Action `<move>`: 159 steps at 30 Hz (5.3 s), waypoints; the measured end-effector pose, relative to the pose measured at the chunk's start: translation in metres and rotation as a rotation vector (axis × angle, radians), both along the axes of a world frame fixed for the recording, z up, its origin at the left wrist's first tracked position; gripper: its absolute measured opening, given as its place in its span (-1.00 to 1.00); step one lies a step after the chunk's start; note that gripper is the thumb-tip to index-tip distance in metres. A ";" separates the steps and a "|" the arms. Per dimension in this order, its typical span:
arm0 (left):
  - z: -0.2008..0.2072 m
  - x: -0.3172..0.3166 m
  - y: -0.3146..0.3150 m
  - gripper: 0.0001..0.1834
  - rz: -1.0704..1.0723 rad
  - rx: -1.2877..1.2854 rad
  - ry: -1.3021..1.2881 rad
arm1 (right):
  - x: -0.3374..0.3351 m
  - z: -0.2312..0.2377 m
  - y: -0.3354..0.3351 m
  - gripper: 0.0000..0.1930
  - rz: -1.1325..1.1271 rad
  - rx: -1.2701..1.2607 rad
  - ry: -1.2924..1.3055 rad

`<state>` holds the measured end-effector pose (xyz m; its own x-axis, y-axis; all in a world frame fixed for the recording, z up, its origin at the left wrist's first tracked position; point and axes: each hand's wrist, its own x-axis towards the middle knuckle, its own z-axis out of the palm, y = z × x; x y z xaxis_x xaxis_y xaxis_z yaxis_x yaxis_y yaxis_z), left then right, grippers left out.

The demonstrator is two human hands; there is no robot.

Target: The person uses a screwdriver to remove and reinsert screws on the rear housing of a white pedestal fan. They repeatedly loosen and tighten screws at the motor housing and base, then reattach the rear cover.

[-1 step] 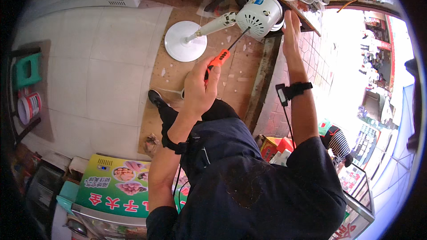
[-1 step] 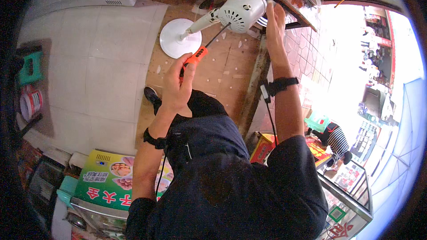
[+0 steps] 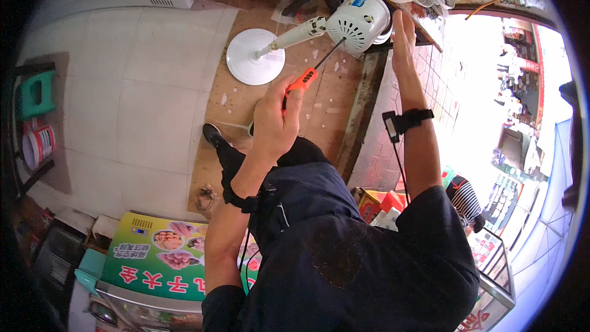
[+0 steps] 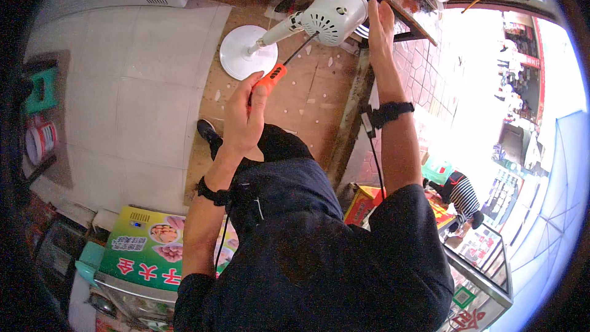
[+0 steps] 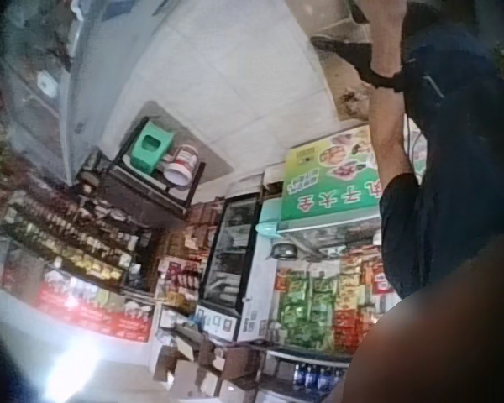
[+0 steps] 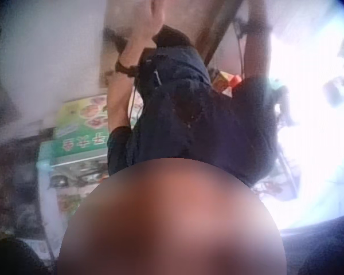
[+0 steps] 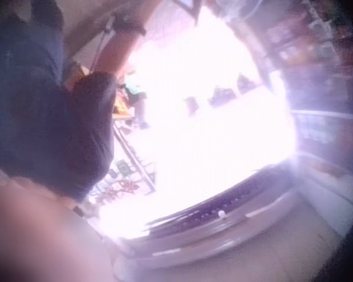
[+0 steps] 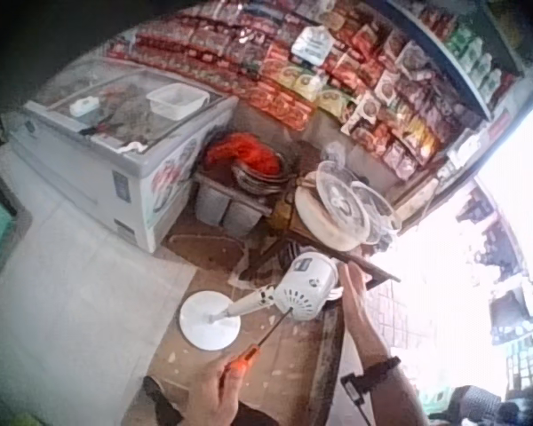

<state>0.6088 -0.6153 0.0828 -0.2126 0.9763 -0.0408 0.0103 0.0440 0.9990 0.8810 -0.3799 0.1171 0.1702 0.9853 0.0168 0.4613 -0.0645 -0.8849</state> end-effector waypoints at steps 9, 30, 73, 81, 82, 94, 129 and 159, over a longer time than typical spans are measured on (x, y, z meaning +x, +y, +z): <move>-0.006 0.013 -0.004 -0.51 0.246 0.110 0.064 | -0.009 -0.010 0.045 -0.11 0.199 -0.140 -0.223; -0.002 -0.006 0.001 -0.49 0.276 0.003 0.031 | -0.043 0.002 0.032 -0.23 0.142 -0.072 -0.256; 0.001 -0.021 0.027 -0.66 0.235 0.308 0.134 | -0.046 -0.004 0.027 -0.18 0.032 -0.094 -0.170; -0.003 -0.030 0.020 -0.68 0.138 0.126 0.171 | -0.051 0.001 0.024 -0.12 0.031 -0.107 -0.190; -0.003 -0.030 0.021 -0.68 0.151 0.298 0.347 | -0.051 0.001 0.023 -0.12 0.039 -0.088 -0.196; -0.003 -0.037 0.022 -0.67 0.051 0.162 0.329 | -0.050 -0.004 0.025 -0.22 -0.031 -0.048 -0.205; 0.013 -0.035 0.062 -0.62 -0.287 -0.041 0.049 | -0.049 -0.001 0.026 -0.27 -0.023 -0.066 -0.183; 0.013 -0.034 0.073 -0.63 -0.313 -0.572 -0.591 | -0.038 -0.019 0.028 -0.32 0.068 0.074 -0.321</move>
<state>0.5745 -0.5423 0.0958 0.2724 0.7821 -0.5605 -0.4058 0.6216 0.6701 0.8430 -0.3520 0.0985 0.0781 0.9883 0.1310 0.7181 0.0354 -0.6950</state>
